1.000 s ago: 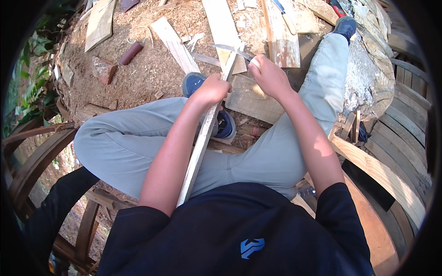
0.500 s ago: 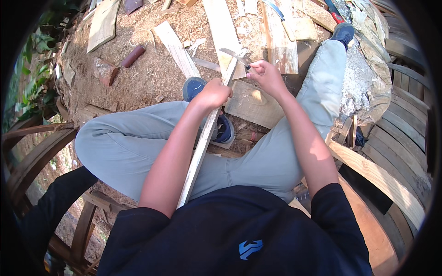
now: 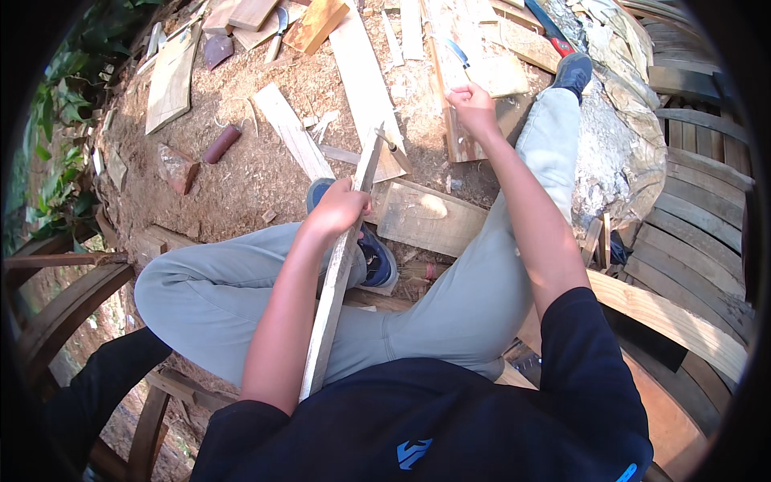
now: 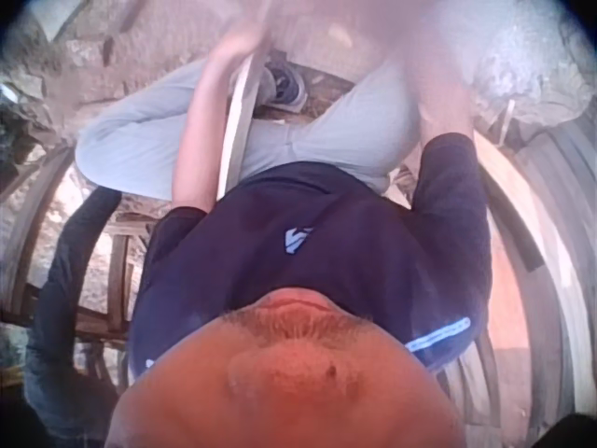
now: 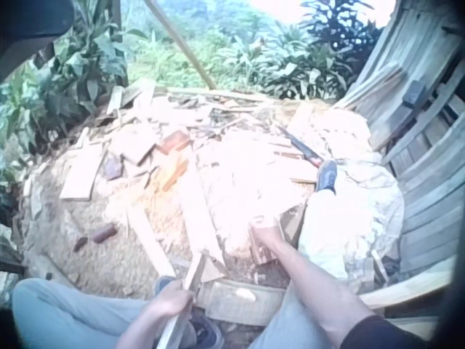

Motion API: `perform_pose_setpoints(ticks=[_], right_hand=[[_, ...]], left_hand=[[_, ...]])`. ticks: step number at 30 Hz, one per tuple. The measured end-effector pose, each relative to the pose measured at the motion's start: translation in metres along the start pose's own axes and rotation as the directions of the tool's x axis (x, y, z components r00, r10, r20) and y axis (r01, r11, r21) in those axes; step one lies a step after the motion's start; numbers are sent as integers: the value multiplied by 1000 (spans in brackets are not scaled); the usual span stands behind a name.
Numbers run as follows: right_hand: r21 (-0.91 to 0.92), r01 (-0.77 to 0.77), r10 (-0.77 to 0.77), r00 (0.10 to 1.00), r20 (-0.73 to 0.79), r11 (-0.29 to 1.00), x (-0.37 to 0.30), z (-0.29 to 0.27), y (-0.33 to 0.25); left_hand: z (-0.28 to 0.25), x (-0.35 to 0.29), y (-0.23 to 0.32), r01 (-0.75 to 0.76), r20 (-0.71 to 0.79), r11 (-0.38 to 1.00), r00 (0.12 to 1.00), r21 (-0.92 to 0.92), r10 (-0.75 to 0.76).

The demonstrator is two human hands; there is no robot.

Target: The person sits on the ground and uses a chisel to shave thin strips from a piece of wood held between their legs. They repeatedly scrape the tool along the wood's surface to remove shavings.

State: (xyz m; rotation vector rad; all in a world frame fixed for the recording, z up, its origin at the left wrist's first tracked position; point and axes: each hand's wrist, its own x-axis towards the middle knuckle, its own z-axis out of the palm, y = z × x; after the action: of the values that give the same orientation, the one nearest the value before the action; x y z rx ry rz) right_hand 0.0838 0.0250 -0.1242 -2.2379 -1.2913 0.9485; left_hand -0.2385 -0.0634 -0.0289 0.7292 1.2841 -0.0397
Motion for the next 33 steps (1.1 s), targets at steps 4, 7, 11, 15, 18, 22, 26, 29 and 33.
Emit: perform_pose_setpoints(ticks=[4, 7, 11, 15, 18, 22, 26, 29, 33], right_hand=[[-373, 35, -161, 936, -313, 927, 59, -18, 3], [-450, -53, -62, 970, -237, 891, 72, -18, 0], [-473, -77, -90, 943, -320, 878, 62, -14, -3], [-413, -16, -172, 894, -413, 910, 38, -20, -4], [-432, -1, -196, 890, -411, 902, 12, -41, -4], [-259, -85, 3, 953, -302, 962, -26, -84, -10], [501, -135, 197, 978, -72, 855, -120, -132, -16], [724, -170, 286, 957, -40, 669, -213, -170, -8], [788, -237, 463, 884, -68, 569, -341, -193, 44]], left_hand=[[-6, 2, -3, -8, -9, 1000, 1000, -12, 8], [-6, 0, -1, -10, -16, 1000, 1000, -5, 10], [-5, 4, -4, 0, -11, 1000, 1000, 14, 0], [-4, 9, -10, -5, 0, 1000, 1000, 25, 5], [-1, 3, -7, -21, 5, 1000, 1000, 21, 21], [-4, 3, -7, -30, 33, 999, 999, 33, 29], [4, -2, -5, -119, -8, 993, 993, 4, 119], [13, -12, 6, -110, 5, 994, 994, 14, 110], [5, -25, 8, -147, 26, 989, 989, 26, 146]])
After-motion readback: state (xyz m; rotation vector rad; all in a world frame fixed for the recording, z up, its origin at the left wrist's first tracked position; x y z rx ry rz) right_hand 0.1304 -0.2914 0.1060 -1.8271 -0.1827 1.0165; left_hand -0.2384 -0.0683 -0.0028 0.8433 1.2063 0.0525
